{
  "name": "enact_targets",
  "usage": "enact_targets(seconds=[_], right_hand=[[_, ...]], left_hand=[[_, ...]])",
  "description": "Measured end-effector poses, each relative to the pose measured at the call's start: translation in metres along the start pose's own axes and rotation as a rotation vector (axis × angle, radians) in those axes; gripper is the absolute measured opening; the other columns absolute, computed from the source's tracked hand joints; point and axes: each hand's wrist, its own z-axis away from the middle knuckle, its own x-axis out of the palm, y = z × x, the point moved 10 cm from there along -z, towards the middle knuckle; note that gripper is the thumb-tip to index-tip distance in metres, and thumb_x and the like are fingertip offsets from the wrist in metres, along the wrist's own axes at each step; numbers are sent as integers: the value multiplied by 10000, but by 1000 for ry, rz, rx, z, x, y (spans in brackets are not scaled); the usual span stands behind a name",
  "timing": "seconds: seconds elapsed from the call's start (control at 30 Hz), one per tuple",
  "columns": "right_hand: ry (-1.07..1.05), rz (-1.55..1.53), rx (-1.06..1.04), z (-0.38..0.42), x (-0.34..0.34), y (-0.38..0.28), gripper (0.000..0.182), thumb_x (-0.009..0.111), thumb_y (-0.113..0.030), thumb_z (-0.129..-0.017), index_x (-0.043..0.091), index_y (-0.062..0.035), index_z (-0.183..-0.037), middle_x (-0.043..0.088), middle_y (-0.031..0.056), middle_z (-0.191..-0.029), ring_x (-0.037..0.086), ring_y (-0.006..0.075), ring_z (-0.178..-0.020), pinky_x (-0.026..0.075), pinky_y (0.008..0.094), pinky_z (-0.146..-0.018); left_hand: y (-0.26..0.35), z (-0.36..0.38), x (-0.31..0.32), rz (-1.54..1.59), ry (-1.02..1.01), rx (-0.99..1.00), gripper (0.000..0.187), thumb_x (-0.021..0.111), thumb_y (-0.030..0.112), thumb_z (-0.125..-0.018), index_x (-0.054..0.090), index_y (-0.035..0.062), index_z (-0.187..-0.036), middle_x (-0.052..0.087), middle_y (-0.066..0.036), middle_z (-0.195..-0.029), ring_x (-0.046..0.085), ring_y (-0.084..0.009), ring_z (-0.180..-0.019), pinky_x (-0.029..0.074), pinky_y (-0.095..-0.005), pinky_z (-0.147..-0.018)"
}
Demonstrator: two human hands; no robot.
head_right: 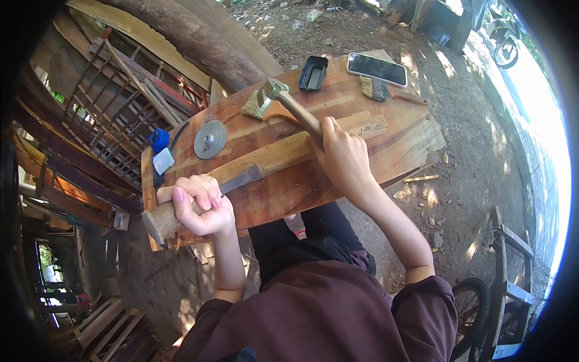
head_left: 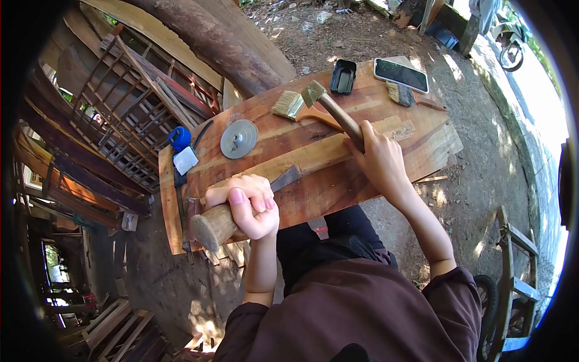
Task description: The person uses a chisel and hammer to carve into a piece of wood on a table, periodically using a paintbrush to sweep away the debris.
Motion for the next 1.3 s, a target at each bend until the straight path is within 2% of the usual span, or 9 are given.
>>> enact_targets(seconds=[0.17,0.23,0.33,0.67,0.73,0.87,0.97,1.03,1.3], right_hand=[[26,0,-8,1,-2,-1,328,614,-326,-891,481,-29,-932,613,213,-663,626,409,-644,493,487,-575],[8,54,-19,1,-1,-3,308,614,-294,-887,477,-22,-933,631,178,-684,642,362,-606,511,438,-548],[25,-1,-9,1,-1,-1,332,615,-329,-891,480,-28,-931,610,215,-655,627,407,-637,495,484,-568],[23,6,-6,1,-1,-1,333,613,-333,-891,477,-31,-927,607,208,-646,625,406,-634,492,483,-567],[37,71,-44,2,-3,-5,301,614,-292,-887,486,-23,-931,633,172,-686,642,350,-588,512,422,-531],[37,73,-44,2,-3,-5,298,611,-292,-889,487,-24,-930,636,171,-695,641,350,-586,512,420,-530],[36,69,-45,3,-2,-6,293,606,-292,-893,489,-25,-922,635,168,-705,640,352,-584,512,422,-531],[36,17,6,5,-2,-3,336,602,-348,-900,468,-40,-907,603,203,-633,624,399,-620,485,482,-554],[42,53,-34,5,-3,-5,312,603,-318,-898,473,-35,-898,612,180,-664,631,374,-597,497,453,-536]], left_hand=[[-3,1,0,3,-11,-11,125,402,98,-952,359,63,-841,389,-1,-521,321,-76,-367,321,-214,-339],[-5,1,0,11,-11,-24,123,401,98,-953,358,64,-843,393,-2,-525,319,-74,-369,320,-211,-343],[-6,-1,1,21,-14,-34,122,399,102,-955,357,67,-846,398,-2,-532,316,-72,-373,317,-204,-350],[-9,-4,2,11,4,-83,110,396,116,-958,354,92,-860,387,20,-535,299,-61,-374,302,-198,-357],[-10,-5,5,13,0,-99,110,399,116,-959,354,97,-861,380,22,-533,293,-61,-375,300,-198,-359],[-19,-10,5,-7,43,-153,114,400,118,-966,354,107,-863,354,30,-525,274,-59,-378,296,-200,-362],[-26,-18,5,-29,43,-194,131,423,127,-970,353,108,-860,347,33,-516,279,-57,-378,288,-204,-358],[-33,-22,7,15,64,-244,151,473,99,-954,378,95,-837,369,29,-516,305,-51,-377,285,-206,-351],[-58,-48,30,-50,24,-371,194,583,75,-901,482,31,-741,431,-4,-503,359,-61,-369,295,-230,-355]])
